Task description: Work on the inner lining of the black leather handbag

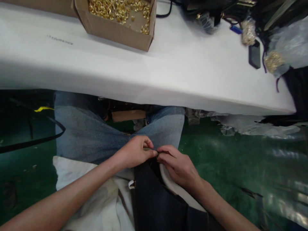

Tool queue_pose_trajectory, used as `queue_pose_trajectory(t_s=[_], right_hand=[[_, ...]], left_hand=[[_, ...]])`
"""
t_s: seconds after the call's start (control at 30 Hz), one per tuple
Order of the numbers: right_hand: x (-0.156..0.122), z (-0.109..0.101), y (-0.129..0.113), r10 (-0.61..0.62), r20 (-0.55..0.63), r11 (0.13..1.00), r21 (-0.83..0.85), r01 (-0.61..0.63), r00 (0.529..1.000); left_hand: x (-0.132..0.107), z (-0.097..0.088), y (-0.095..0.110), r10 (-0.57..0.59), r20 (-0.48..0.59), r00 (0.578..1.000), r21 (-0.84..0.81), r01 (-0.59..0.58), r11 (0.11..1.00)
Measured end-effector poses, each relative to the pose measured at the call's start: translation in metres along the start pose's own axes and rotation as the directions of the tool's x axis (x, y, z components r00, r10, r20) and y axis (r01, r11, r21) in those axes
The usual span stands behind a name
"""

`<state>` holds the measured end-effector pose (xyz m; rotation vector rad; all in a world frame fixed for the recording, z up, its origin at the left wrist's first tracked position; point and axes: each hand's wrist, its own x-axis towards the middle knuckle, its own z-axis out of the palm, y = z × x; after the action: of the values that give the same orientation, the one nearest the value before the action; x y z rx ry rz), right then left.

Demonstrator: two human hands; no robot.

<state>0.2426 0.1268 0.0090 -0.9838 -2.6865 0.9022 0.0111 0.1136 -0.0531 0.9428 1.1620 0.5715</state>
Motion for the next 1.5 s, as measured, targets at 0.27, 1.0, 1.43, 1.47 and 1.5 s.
queue_pose_trajectory(t_s=[0.27, 1.0, 1.43, 1.47, 1.5], right_hand=[[-0.003, 0.008, 0.006, 0.009, -0.031, 1.0, -0.01, -0.009, 0.999], [0.005, 0.01, 0.001, 0.052, -0.084, 0.986, 0.162, -0.038, 0.995], [0.005, 0.012, -0.008, 0.025, -0.122, 0.995, 0.101, -0.013, 0.992], [0.006, 0.012, -0.009, 0.029, -0.125, 0.994, 0.106, -0.016, 0.992], [0.008, 0.011, -0.01, 0.037, -0.124, 0.993, 0.115, -0.022, 0.992]], left_hand=[[-0.01, 0.002, 0.009, -0.044, -0.017, 0.999, 0.024, 0.044, 0.999], [-0.013, 0.004, 0.003, 0.049, 0.011, 0.999, 0.095, -0.05, 0.994], [-0.025, 0.001, -0.006, 0.084, -0.023, 0.996, -0.022, -0.085, 0.996], [-0.025, 0.002, -0.007, 0.08, -0.032, 0.996, -0.041, -0.082, 0.996], [-0.026, 0.003, -0.009, 0.076, -0.039, 0.996, -0.061, -0.079, 0.995]])
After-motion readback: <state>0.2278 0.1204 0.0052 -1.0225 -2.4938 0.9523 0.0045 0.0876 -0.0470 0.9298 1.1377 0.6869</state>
